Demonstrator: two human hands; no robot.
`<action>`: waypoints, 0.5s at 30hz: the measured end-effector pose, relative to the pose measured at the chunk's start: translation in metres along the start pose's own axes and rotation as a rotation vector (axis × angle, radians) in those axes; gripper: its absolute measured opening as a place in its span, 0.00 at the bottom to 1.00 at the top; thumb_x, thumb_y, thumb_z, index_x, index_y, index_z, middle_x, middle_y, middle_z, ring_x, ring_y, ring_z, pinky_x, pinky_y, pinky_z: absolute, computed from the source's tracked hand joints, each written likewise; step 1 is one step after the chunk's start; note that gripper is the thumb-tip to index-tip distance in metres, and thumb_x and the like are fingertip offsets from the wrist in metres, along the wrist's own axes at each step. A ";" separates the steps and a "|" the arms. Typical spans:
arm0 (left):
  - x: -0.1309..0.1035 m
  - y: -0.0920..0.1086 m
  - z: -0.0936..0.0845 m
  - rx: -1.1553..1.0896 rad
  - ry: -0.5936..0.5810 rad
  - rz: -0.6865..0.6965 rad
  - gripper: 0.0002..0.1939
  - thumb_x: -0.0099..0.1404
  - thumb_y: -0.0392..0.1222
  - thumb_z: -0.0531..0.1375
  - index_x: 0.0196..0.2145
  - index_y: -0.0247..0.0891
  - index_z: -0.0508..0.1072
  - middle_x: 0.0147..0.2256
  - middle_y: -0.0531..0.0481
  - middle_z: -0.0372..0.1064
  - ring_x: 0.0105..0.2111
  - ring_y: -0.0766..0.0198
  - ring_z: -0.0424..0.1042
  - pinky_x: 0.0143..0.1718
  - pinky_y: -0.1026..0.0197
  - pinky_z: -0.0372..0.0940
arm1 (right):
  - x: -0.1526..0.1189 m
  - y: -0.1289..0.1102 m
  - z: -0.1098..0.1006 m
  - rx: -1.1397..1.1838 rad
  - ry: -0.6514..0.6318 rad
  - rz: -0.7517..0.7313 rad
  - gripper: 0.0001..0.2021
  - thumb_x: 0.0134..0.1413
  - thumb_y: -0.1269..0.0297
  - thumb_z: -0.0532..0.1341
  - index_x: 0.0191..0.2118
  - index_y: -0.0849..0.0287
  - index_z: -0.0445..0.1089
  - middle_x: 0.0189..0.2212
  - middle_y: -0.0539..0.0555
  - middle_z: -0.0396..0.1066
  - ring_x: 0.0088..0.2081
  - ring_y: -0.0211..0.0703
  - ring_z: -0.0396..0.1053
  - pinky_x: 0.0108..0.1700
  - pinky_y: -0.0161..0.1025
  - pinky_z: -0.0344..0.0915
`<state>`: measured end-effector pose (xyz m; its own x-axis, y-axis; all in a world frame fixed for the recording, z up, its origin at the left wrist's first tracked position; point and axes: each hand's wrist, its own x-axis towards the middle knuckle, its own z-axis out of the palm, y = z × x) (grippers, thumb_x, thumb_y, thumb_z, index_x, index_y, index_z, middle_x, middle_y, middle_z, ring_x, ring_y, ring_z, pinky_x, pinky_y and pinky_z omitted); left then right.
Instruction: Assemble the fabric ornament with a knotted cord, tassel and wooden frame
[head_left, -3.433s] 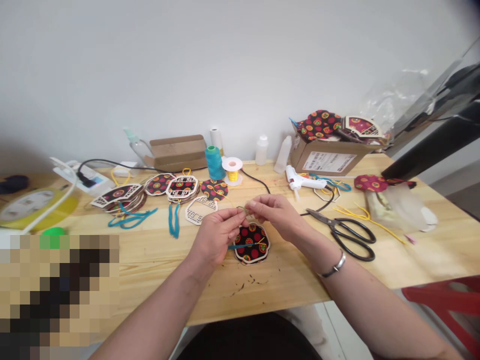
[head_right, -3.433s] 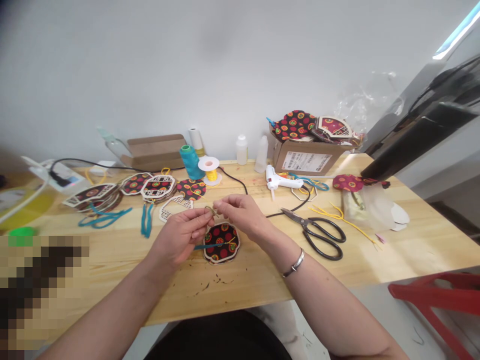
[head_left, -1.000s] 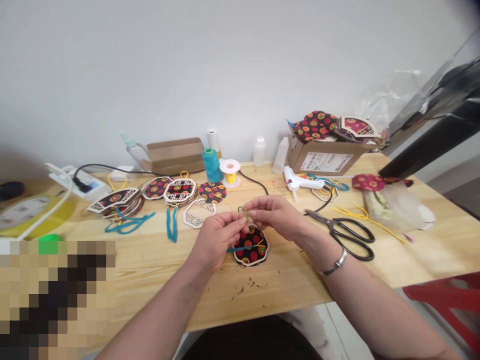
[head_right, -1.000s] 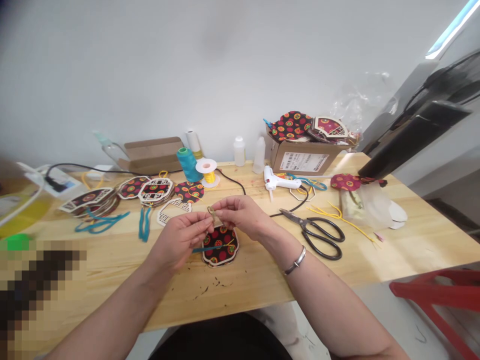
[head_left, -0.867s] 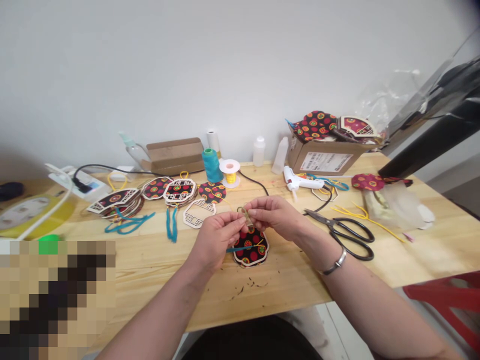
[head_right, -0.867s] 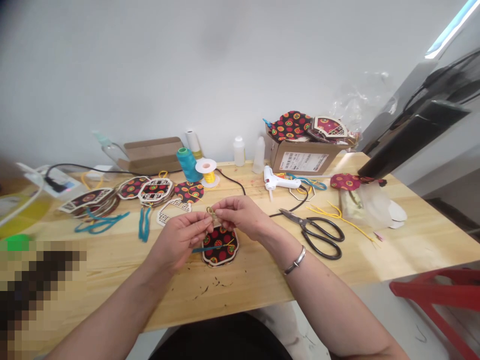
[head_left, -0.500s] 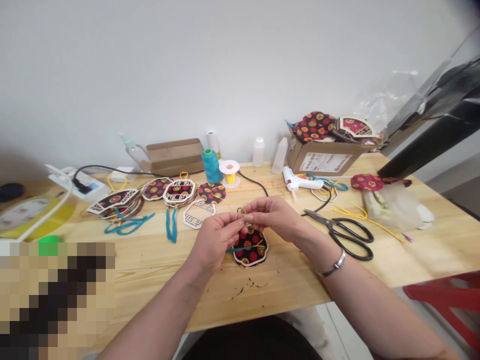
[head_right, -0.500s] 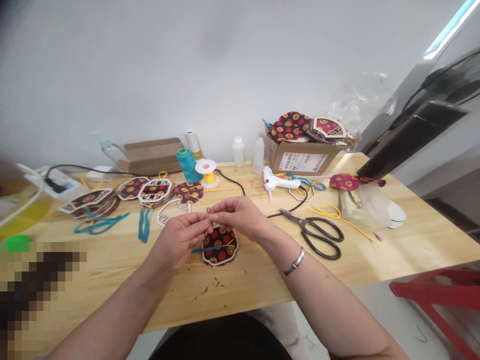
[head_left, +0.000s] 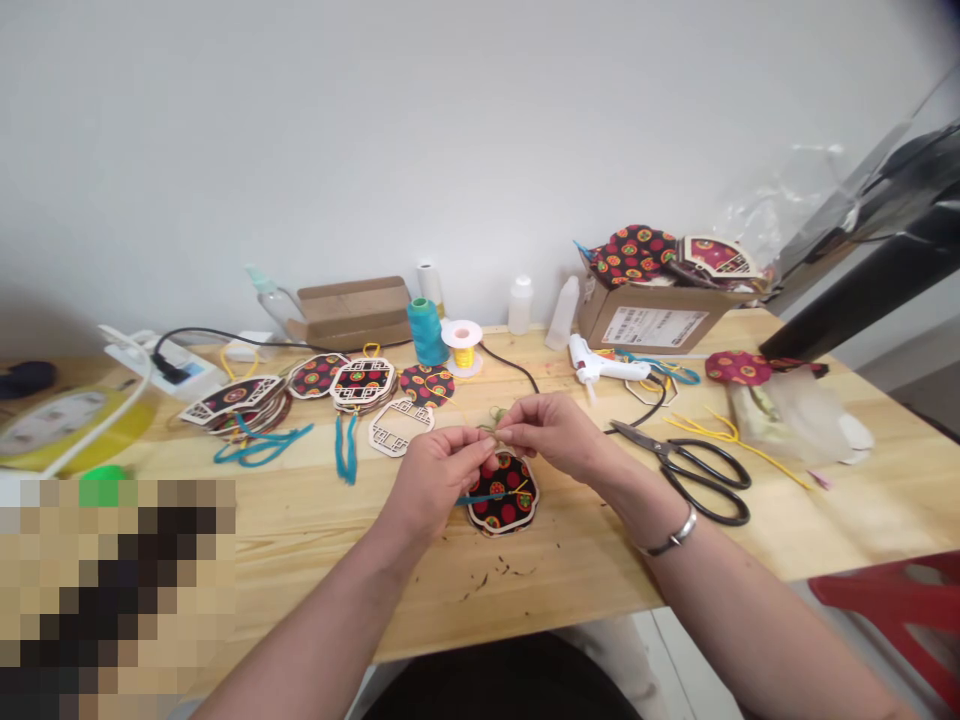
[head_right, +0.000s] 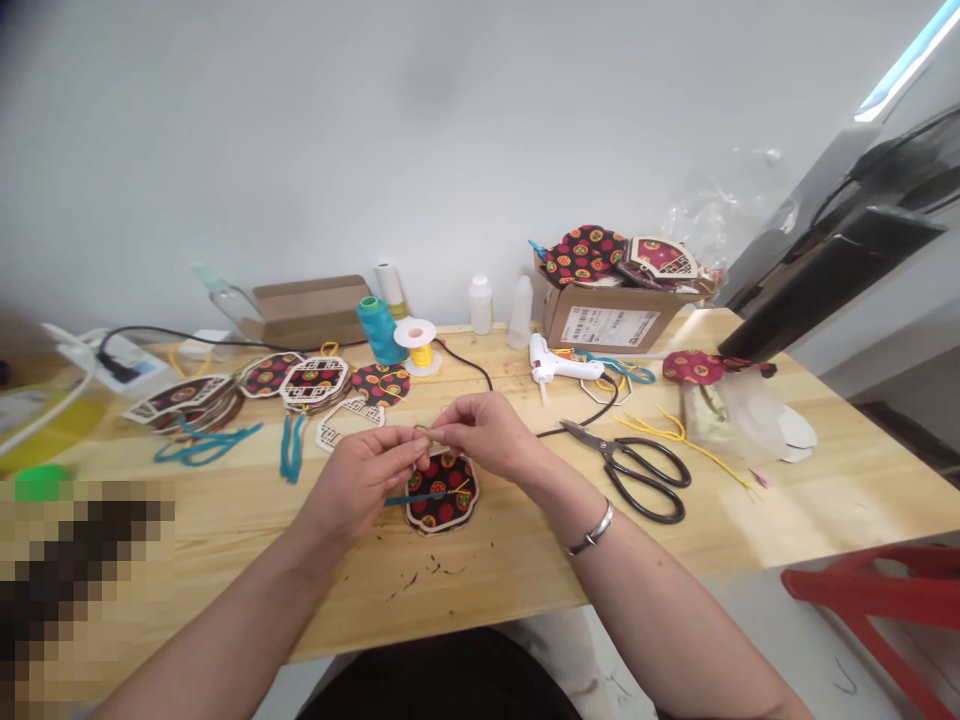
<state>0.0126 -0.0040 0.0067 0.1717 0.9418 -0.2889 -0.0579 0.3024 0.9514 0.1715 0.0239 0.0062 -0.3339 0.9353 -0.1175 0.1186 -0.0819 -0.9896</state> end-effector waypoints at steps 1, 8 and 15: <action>0.000 0.000 0.000 0.003 -0.003 0.002 0.10 0.51 0.43 0.64 0.21 0.33 0.72 0.18 0.54 0.66 0.14 0.78 0.50 0.17 0.69 0.44 | 0.000 0.000 0.000 -0.021 -0.002 -0.010 0.07 0.42 0.64 0.63 0.22 0.62 0.69 0.15 0.46 0.63 0.19 0.31 0.57 0.23 0.33 0.51; 0.000 -0.002 -0.002 -0.002 -0.005 0.014 0.09 0.53 0.42 0.64 0.24 0.33 0.74 0.20 0.52 0.68 0.15 0.77 0.53 0.17 0.70 0.45 | 0.000 -0.003 -0.001 -0.156 -0.034 -0.045 0.07 0.46 0.65 0.60 0.22 0.61 0.68 0.16 0.46 0.61 0.20 0.32 0.55 0.24 0.33 0.52; 0.003 -0.003 -0.005 0.045 0.029 0.044 0.12 0.54 0.45 0.63 0.24 0.31 0.75 0.22 0.48 0.71 0.15 0.77 0.52 0.16 0.70 0.45 | 0.001 -0.004 0.000 -0.220 0.029 -0.056 0.06 0.47 0.67 0.58 0.23 0.61 0.68 0.18 0.47 0.64 0.22 0.32 0.59 0.25 0.32 0.56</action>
<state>0.0081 -0.0008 0.0024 0.1416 0.9580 -0.2494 -0.0204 0.2547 0.9668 0.1705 0.0253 0.0096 -0.3191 0.9460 -0.0571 0.3028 0.0447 -0.9520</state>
